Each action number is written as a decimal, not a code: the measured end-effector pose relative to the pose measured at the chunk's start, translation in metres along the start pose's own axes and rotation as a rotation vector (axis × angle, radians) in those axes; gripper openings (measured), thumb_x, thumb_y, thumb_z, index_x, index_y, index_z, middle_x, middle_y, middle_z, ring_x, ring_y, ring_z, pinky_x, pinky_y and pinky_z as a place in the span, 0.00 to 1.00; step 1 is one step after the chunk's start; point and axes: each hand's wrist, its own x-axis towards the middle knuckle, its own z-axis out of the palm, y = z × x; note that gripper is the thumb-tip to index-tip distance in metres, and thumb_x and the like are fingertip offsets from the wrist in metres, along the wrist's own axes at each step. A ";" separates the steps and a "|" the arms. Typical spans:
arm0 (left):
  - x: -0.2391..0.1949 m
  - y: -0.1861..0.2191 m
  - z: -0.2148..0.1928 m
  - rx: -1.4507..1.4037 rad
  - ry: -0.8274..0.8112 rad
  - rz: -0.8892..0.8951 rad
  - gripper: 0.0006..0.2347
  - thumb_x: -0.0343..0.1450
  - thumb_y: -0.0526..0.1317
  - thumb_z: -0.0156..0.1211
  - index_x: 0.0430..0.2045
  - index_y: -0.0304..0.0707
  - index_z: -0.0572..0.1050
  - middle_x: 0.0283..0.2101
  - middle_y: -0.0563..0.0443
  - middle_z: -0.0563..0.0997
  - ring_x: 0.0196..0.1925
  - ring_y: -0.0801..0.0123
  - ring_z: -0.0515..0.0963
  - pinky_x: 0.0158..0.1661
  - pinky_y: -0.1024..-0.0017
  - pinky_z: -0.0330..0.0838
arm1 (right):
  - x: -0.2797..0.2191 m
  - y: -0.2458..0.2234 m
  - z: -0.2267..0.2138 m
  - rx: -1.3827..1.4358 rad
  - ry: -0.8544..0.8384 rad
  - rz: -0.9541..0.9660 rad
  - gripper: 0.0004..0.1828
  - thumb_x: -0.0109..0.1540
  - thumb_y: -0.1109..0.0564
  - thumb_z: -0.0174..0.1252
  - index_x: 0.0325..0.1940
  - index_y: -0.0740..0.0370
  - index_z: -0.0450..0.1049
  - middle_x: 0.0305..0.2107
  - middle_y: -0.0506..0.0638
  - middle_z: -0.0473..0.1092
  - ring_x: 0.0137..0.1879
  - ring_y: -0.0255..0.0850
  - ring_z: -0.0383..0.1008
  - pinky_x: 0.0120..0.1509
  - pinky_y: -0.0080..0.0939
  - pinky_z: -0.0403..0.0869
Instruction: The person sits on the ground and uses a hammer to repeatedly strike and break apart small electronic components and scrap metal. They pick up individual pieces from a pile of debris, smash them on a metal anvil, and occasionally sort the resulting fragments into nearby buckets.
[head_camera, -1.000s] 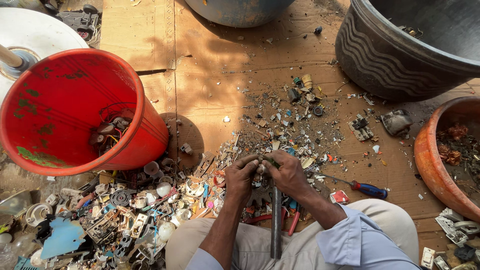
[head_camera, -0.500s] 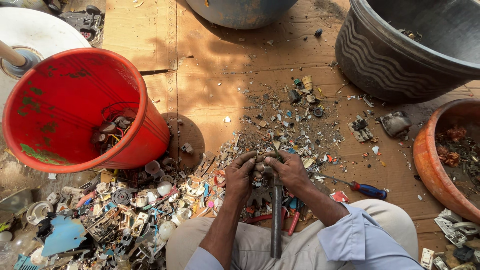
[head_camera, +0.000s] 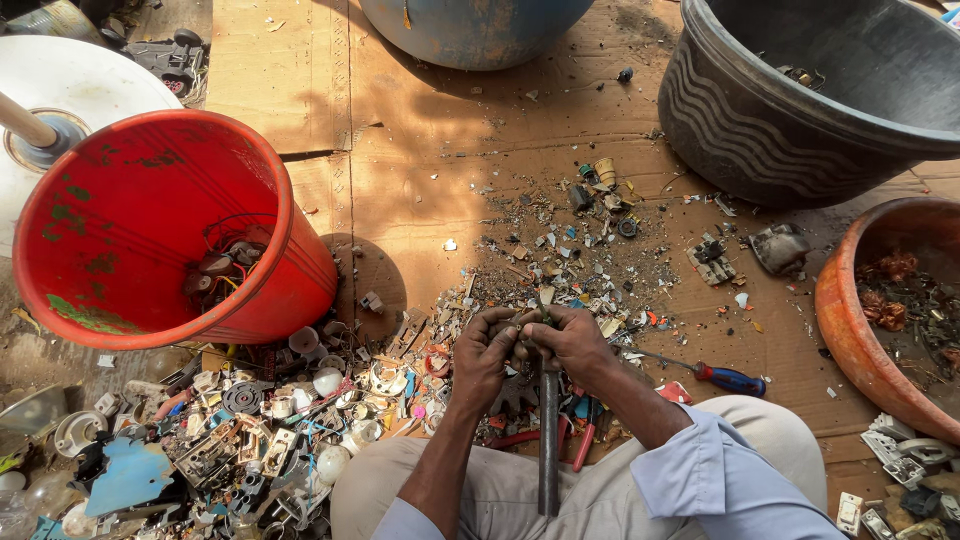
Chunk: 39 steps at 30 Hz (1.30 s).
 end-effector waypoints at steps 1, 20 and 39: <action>0.000 -0.001 0.001 -0.020 0.003 0.002 0.10 0.74 0.29 0.55 0.49 0.27 0.73 0.34 0.46 0.82 0.28 0.75 0.80 0.27 0.78 0.77 | -0.001 -0.002 0.002 -0.035 0.002 -0.011 0.09 0.65 0.62 0.57 0.46 0.69 0.76 0.26 0.51 0.77 0.28 0.32 0.75 0.32 0.29 0.75; 0.004 -0.012 -0.004 -0.162 -0.007 -0.096 0.07 0.74 0.29 0.59 0.43 0.21 0.76 0.32 0.45 0.83 0.28 0.72 0.82 0.29 0.77 0.78 | -0.002 -0.003 0.009 -0.223 0.080 -0.051 0.10 0.68 0.58 0.53 0.46 0.69 0.73 0.26 0.46 0.73 0.28 0.30 0.75 0.33 0.31 0.78; 0.013 -0.006 -0.006 -0.769 0.005 -0.306 0.28 0.81 0.52 0.31 0.45 0.18 0.74 0.45 0.24 0.80 0.48 0.45 0.83 0.51 0.53 0.80 | 0.002 0.002 -0.003 0.169 0.126 -0.002 0.12 0.65 0.64 0.54 0.52 0.70 0.72 0.29 0.49 0.71 0.27 0.32 0.70 0.27 0.30 0.69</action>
